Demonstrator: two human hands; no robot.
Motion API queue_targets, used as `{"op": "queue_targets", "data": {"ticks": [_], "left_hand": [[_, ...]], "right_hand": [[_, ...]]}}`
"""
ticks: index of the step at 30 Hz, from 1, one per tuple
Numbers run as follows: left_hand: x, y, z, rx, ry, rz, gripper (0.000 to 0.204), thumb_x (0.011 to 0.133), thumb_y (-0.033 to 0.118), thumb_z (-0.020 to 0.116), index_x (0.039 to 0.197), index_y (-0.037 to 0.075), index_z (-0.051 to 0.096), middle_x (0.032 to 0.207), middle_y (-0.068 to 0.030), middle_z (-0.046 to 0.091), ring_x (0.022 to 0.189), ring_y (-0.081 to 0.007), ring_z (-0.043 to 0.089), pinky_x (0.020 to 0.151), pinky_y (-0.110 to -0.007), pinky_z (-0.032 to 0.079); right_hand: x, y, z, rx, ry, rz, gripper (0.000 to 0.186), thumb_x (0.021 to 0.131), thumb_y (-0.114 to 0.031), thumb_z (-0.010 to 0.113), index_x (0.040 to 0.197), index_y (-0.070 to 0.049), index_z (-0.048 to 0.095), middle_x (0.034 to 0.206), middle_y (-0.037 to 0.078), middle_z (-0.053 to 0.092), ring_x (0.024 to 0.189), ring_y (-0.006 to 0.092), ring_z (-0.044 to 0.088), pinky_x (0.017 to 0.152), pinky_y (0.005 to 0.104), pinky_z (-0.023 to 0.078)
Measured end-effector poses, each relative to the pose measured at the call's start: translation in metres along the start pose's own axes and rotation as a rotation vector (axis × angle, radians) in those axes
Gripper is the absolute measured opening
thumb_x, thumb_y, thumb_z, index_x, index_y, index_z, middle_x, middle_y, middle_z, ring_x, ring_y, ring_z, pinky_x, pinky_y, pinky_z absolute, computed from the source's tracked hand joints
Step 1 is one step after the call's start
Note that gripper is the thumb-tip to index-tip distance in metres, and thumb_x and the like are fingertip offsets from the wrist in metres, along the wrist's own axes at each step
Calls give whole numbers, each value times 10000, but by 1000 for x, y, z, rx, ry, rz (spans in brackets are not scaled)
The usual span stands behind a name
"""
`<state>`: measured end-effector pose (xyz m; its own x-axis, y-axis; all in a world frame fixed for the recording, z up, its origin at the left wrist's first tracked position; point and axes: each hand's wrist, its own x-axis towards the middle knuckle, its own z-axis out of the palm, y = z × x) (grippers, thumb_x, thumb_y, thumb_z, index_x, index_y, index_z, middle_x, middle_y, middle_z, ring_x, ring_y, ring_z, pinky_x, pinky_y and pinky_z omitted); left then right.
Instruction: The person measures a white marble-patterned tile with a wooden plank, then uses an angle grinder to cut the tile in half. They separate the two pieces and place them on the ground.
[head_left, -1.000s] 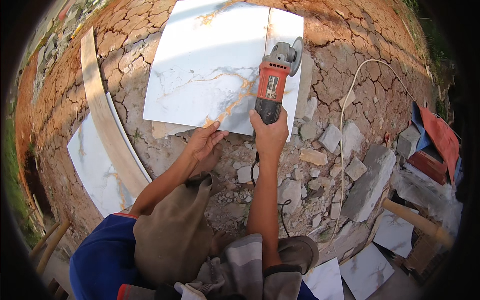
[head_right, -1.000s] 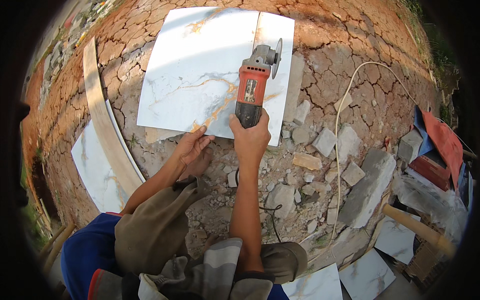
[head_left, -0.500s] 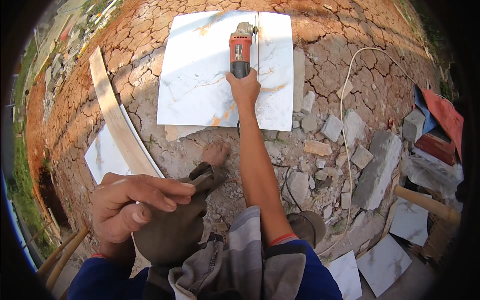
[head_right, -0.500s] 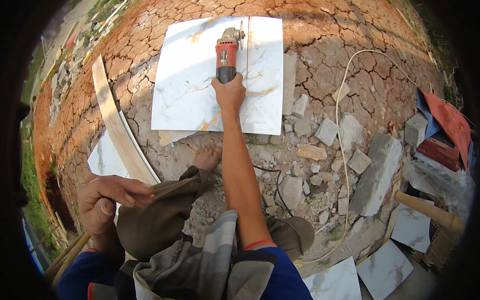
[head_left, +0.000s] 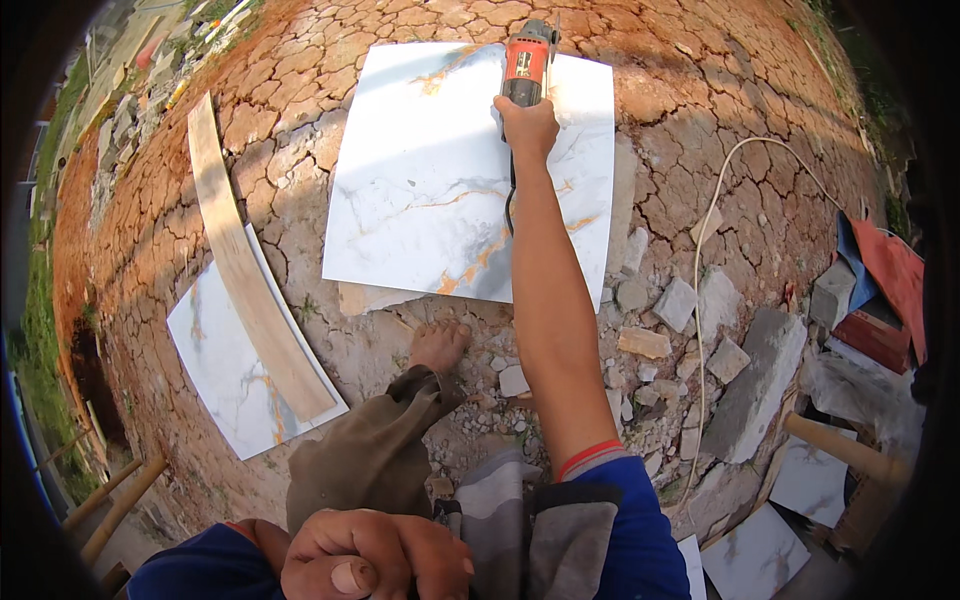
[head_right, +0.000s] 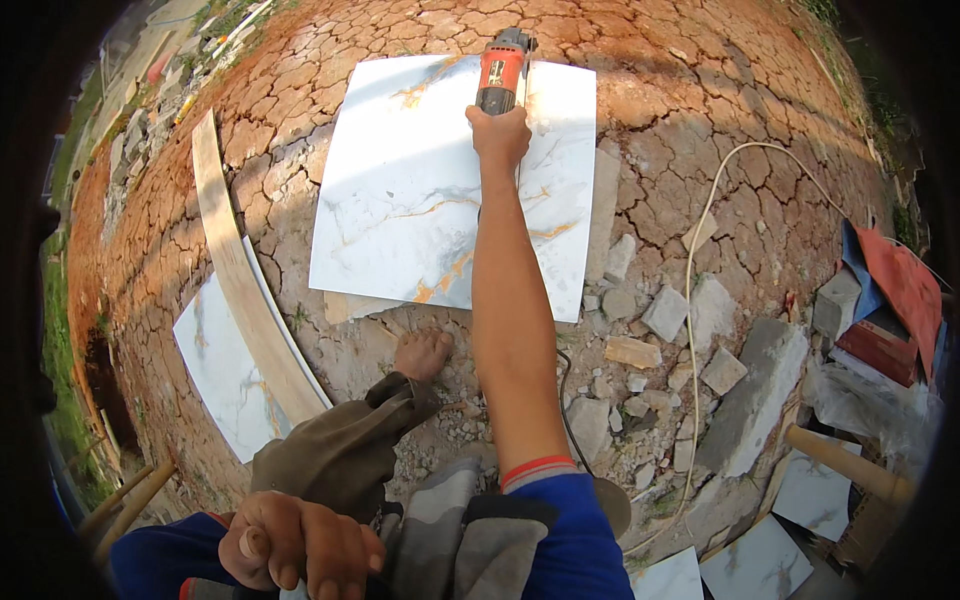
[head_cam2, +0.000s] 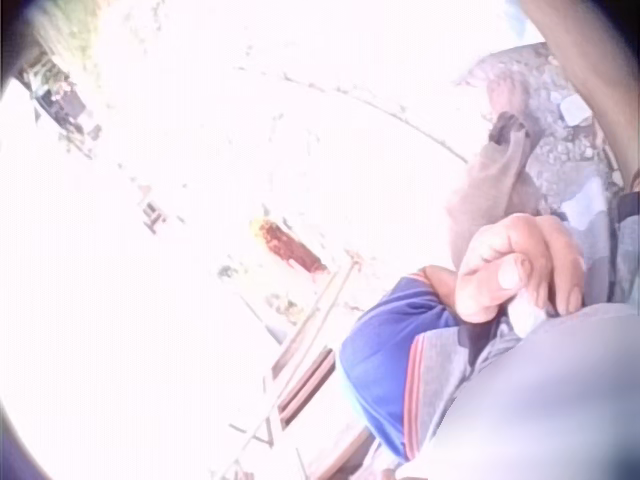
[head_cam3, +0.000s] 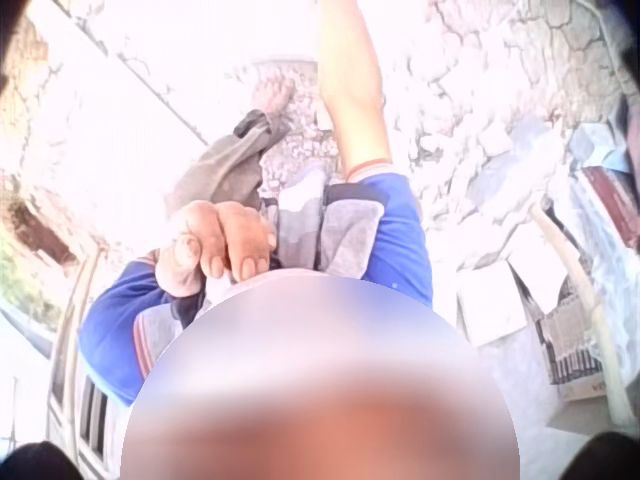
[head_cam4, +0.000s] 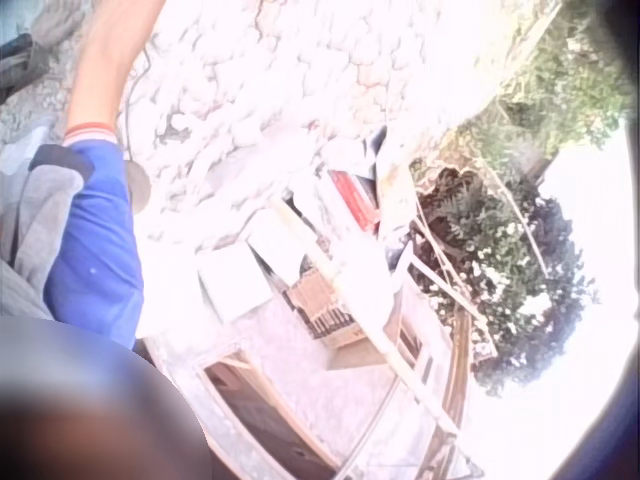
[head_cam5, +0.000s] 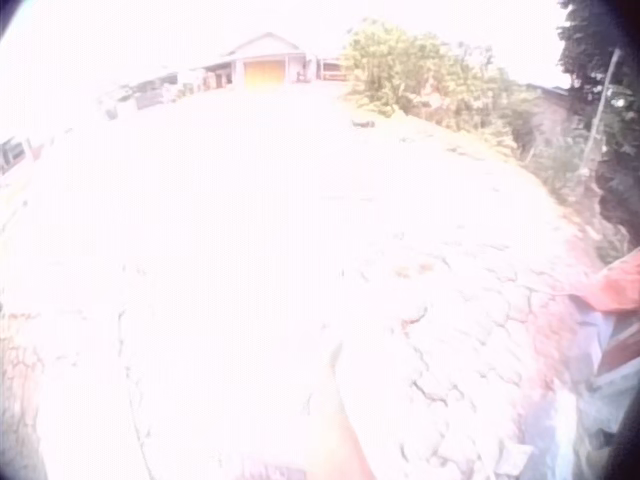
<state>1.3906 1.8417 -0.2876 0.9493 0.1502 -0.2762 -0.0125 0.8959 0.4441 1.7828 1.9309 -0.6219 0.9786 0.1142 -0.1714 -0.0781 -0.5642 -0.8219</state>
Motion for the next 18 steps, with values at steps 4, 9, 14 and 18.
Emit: {"op": "queue_targets", "data": {"ticks": [4,9,14,18], "left_hand": [[9,4,-1,-27,29,-9,284,1074,253,476,871,100,602,887,-125,681,861,-243,646,983,-420,482],[16,6,2,-41,27,-5,284,1067,249,479,859,102,604,899,-136,686,866,-250,646,986,-419,476],[15,7,-2,-38,6,-8,284,1062,257,493,853,103,609,907,-140,687,872,-259,648,984,-424,468],[14,6,-2,-42,1,-3,291,1058,262,500,841,105,614,914,-139,688,878,-263,650,977,-426,463]], "right_hand": [[18,-5,7,0,5,5,724,635,-479,834,1075,75,684,1031,249,741,940,373,734,855,428,579],[22,-7,9,7,-10,47,728,628,-489,842,1061,78,694,1026,245,744,935,362,736,844,422,581],[25,-5,11,-22,-6,64,723,631,-484,846,1068,71,695,1038,235,744,931,347,736,835,418,582],[27,-3,13,-2,-17,81,710,635,-476,849,1072,62,697,1043,227,743,932,343,734,832,419,581]]}}
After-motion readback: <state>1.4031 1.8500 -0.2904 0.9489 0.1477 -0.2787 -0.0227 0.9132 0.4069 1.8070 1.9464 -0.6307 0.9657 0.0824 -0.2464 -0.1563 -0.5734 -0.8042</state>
